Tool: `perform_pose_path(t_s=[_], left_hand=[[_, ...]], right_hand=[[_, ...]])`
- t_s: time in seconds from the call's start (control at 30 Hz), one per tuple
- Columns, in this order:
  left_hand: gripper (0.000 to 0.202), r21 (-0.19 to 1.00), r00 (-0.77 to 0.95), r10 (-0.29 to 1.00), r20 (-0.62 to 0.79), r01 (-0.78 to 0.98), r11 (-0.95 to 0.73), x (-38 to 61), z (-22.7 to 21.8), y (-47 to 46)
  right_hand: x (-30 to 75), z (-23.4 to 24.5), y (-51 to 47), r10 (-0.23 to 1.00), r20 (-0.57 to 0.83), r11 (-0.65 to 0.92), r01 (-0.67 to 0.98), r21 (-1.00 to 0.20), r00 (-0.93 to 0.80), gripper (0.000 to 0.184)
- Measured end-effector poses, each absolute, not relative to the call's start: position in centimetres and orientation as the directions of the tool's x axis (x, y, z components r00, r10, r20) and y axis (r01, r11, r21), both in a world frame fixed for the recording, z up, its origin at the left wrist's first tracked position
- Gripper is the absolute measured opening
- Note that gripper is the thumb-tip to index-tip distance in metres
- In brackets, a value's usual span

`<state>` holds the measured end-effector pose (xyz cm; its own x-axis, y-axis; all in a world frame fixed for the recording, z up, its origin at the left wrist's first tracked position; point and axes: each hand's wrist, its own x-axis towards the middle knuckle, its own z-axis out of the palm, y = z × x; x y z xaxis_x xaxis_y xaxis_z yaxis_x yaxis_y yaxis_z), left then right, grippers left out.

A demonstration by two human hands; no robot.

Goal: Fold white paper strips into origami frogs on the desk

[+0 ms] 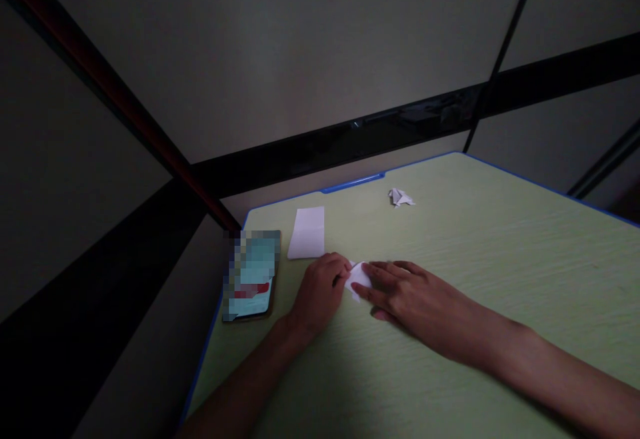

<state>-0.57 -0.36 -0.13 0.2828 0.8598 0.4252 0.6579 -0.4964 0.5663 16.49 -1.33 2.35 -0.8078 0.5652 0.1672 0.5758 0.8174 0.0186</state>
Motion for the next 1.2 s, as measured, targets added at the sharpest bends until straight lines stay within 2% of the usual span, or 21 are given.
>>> perform_pose_path(t_s=[0.2, 0.4, 0.6, 0.87, 1.2], left_hand=[[0.016, 0.372, 0.484, 0.724, 0.491, 0.635, -0.677, -1.25, -0.3, -0.11], [0.017, 0.248, 0.593, 0.638, 0.49, 0.607, -0.755, -1.36, -0.17, 0.03], [0.018, 0.24, 0.6, 0.646, 0.471, 0.618, -0.749, -1.18, 0.1, -0.02], [0.018, 0.319, 0.556, 0.691, 0.463, 0.623, -0.714, -1.5, -0.24, -0.05], [0.019, 0.251, 0.603, 0.703, 0.378, 0.664, -0.704, -1.41, -0.15, -0.11]], right_hand=[[16.57, 2.21, -1.38, 0.559, 0.148, 0.822, 0.568, 0.029, -0.816, 0.033], [16.6, 2.35, -1.51, 0.564, 0.155, 0.82, 0.573, 0.017, -0.811, 0.03], [16.57, 2.28, -1.63, 0.56, 0.136, 0.823, 0.567, 0.021, -0.818, 0.035], [16.65, 2.44, -1.7, 0.565, 0.129, 0.824, 0.565, -0.042, -0.815, 0.038], [16.73, 2.76, -1.42, 0.547, 0.127, 0.837, 0.543, -0.064, -0.828, 0.038]])
